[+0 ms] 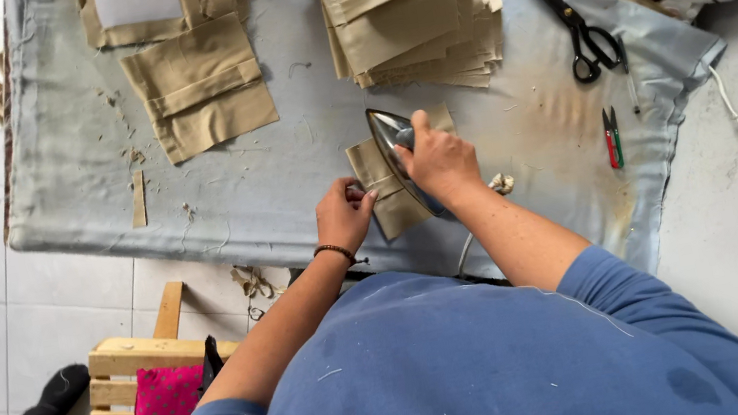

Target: The person irons multiple small beige fabric pieces one at a time on a padded ironing surface. They pick up each piece, press it with an iron, and place it into a growing stack on the table.

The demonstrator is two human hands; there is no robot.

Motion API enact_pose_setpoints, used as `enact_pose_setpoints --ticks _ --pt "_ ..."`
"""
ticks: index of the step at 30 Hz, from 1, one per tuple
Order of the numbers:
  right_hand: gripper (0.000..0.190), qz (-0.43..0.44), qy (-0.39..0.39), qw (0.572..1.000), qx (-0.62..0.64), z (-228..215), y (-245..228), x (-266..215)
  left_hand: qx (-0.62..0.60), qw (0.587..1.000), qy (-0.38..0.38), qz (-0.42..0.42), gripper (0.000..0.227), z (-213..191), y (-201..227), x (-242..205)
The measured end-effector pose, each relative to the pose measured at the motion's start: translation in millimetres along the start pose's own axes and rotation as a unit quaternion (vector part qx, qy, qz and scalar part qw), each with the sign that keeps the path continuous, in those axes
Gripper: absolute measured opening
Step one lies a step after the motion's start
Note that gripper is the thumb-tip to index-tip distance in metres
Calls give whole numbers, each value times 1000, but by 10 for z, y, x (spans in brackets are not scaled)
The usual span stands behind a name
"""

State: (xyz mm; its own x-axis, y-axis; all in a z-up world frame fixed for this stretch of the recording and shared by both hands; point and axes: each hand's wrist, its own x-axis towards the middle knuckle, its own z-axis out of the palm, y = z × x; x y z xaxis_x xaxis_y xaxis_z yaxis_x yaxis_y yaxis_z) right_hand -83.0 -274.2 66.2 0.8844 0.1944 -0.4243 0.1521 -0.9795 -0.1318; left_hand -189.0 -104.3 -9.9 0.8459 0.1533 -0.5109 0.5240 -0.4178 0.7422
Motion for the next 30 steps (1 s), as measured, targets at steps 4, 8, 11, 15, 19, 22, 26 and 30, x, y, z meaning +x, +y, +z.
enact_pose_setpoints --ticks 4,8,11,15,19,22,26,30 --pt "48 50 6 998 24 -137 445 -28 -16 998 3 -54 49 15 100 103" --pt "51 132 29 990 36 -196 823 -32 43 998 -22 -33 33 -24 347 53" --pt "56 188 47 980 52 -90 1173 -13 72 996 3 50 26 53 414 40" --pt "60 282 63 953 88 44 1663 -197 25 979 5 200 20 203 743 190" --pt "56 312 72 941 114 -82 1703 -323 85 959 -92 252 26 197 1560 567" --pt "56 328 59 935 125 -141 1677 -304 29 950 -104 292 31 124 2163 897" --pt "54 338 48 930 137 -110 1687 -289 -138 953 -26 269 42 -114 2362 1437" --pt "53 349 51 924 145 -230 1600 -304 -189 968 65 155 37 -362 1919 1965"
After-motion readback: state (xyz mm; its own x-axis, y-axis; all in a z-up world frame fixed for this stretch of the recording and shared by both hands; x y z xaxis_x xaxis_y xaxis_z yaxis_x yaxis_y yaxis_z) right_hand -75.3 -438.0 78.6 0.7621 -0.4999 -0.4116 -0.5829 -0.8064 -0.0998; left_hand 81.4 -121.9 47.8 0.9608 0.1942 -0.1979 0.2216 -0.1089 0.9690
